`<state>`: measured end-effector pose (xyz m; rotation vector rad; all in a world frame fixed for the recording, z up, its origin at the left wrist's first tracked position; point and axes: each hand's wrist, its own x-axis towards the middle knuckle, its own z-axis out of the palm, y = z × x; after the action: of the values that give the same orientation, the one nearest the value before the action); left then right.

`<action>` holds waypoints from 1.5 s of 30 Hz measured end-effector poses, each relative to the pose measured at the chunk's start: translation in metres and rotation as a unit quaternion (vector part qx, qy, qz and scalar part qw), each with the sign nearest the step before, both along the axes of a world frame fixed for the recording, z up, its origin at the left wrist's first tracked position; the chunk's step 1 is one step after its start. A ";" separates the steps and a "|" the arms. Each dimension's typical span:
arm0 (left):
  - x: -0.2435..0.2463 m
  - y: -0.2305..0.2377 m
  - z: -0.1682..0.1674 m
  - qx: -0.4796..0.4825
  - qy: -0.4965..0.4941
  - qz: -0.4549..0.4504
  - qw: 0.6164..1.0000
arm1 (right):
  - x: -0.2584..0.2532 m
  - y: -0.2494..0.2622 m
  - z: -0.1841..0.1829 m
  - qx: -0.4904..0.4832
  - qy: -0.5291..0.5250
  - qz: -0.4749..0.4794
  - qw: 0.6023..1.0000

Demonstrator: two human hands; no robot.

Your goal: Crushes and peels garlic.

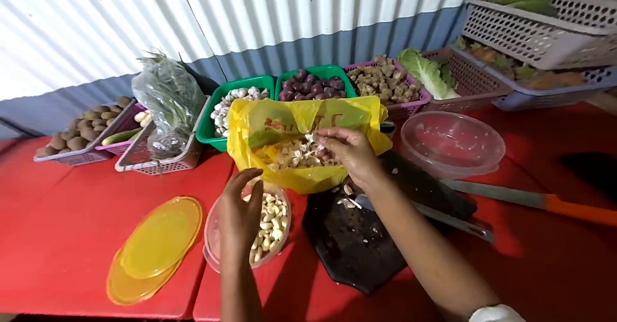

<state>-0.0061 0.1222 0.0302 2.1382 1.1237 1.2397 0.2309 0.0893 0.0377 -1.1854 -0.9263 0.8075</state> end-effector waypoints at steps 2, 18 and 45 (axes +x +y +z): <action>0.007 -0.003 0.007 0.025 0.030 0.008 0.999 | 0.001 -0.001 0.000 -0.005 -0.004 0.018 1.000; 0.135 0.015 0.009 -0.002 -0.131 -0.133 0.982 | 0.019 -0.011 0.005 0.032 -0.058 -0.061 0.996; 0.157 0.022 -0.011 0.087 -0.245 -0.269 0.927 | 0.041 -0.007 -0.001 0.031 0.319 0.122 0.939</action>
<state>0.1506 0.1446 0.0189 1.8954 0.2011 1.5057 0.2715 0.0825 0.0369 -0.6801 -0.5517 1.2579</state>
